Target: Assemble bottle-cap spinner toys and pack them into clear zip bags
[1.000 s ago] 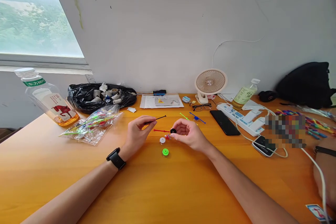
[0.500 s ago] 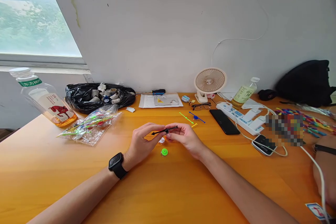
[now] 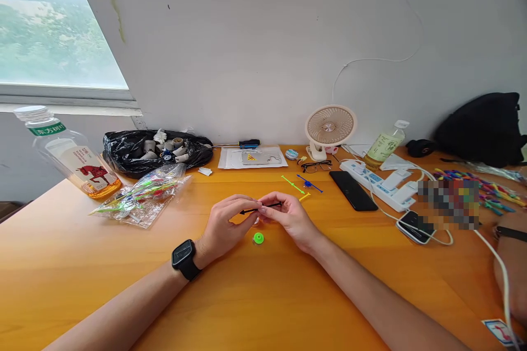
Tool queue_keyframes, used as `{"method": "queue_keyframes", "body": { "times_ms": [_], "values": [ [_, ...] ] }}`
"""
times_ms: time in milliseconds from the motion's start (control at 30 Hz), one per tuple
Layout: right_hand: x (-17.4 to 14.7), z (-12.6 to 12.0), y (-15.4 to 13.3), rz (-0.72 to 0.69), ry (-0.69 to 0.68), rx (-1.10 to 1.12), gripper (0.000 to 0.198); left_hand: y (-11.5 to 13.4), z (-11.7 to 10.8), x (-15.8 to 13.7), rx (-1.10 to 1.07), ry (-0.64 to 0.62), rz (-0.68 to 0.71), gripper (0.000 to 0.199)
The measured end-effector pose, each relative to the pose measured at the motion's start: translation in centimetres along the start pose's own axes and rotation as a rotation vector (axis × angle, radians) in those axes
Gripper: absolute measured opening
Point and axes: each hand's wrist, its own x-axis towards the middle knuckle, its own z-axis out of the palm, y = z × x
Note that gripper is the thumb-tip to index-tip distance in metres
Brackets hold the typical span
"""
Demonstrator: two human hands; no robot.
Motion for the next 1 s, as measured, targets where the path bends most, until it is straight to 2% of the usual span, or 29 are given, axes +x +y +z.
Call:
{"method": "queue_keyframes", "body": {
  "times_ms": [233,533,767,867,1000],
  "values": [
    [-0.1,0.1,0.2,-0.023,0.012,0.064,0.034,0.5,-0.1,0.2,0.001,-0.036,-0.065,0.024],
    [-0.3,-0.3,0.0,-0.068,-0.058,0.061,0.036,0.3,0.1,-0.1,-0.096,-0.094,-0.125,0.026],
    [-0.2,-0.2,-0.2,-0.023,-0.050,0.163,0.043,0.2,-0.3,0.5,-0.352,-0.142,-0.299,0.028],
    [-0.1,-0.3,-0.3,-0.044,-0.054,0.050,0.043,-0.2,-0.4,0.6,-0.476,-0.117,-0.379,0.026],
    [0.1,-0.9,-0.3,-0.178,0.024,-0.265,0.044,-0.9,-0.8,0.8,-0.596,-0.018,-0.500,0.030]
  ]
}}
